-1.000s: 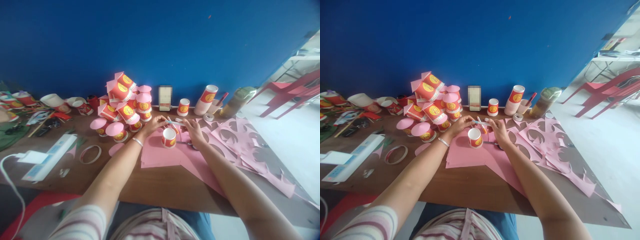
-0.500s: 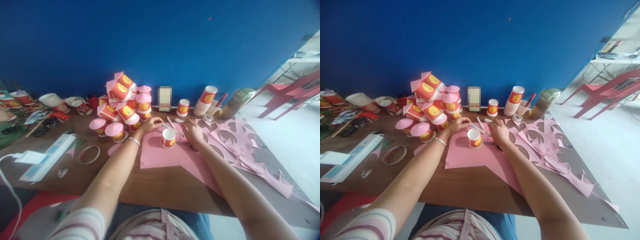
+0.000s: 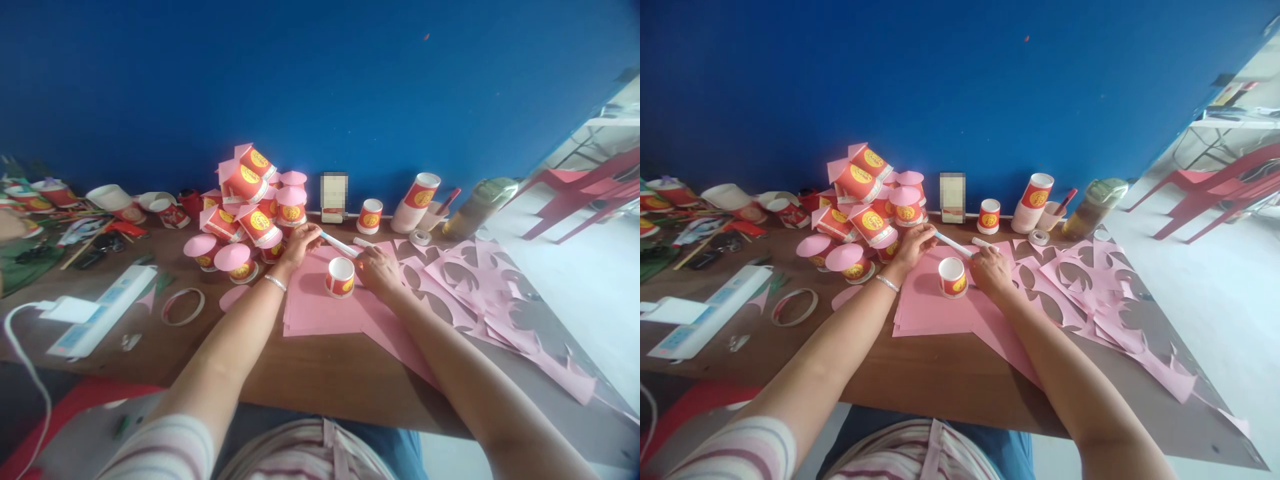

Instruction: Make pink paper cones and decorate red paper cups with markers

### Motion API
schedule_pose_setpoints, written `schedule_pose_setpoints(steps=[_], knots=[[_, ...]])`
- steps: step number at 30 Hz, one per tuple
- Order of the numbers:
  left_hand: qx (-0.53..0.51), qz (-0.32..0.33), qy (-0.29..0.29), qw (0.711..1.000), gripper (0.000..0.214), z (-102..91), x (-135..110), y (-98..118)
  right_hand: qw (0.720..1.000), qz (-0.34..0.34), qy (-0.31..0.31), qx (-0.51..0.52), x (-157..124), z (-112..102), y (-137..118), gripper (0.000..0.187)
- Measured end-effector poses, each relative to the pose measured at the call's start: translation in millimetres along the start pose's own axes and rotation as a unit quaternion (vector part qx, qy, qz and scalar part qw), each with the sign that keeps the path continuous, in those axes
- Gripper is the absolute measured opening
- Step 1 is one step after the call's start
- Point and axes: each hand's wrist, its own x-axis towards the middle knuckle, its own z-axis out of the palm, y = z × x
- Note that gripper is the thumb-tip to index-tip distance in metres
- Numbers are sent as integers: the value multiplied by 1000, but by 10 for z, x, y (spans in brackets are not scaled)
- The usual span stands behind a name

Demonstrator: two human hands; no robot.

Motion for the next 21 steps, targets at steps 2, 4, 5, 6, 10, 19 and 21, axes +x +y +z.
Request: schedule_pose_setpoints(steps=[2,4,5,6,10,19,21], knots=[[4,2,7,1000,36,-13,5,-9,1000,27,-2,-4,-4,1,6,30],[10,5,7,1000,34,-23,11,-23,999,51,-8,-8,-7,0,44,29],[14,8,7,1000,34,-26,13,-30,998,61,-8,-10,-7,-2,72,29],[19,11,7,1000,33,-27,14,-37,997,73,-2,-7,-6,-6,105,28],[67,32,3,997,30,-15,14,-63,986,126,80,68,5,-29,260,23],[250,127,-13,960,28,56,13,-154,864,101,180,460,-6,-27,297,25],[281,171,-5,944,41,73,-5,-153,839,103,165,508,-10,-30,267,26]])
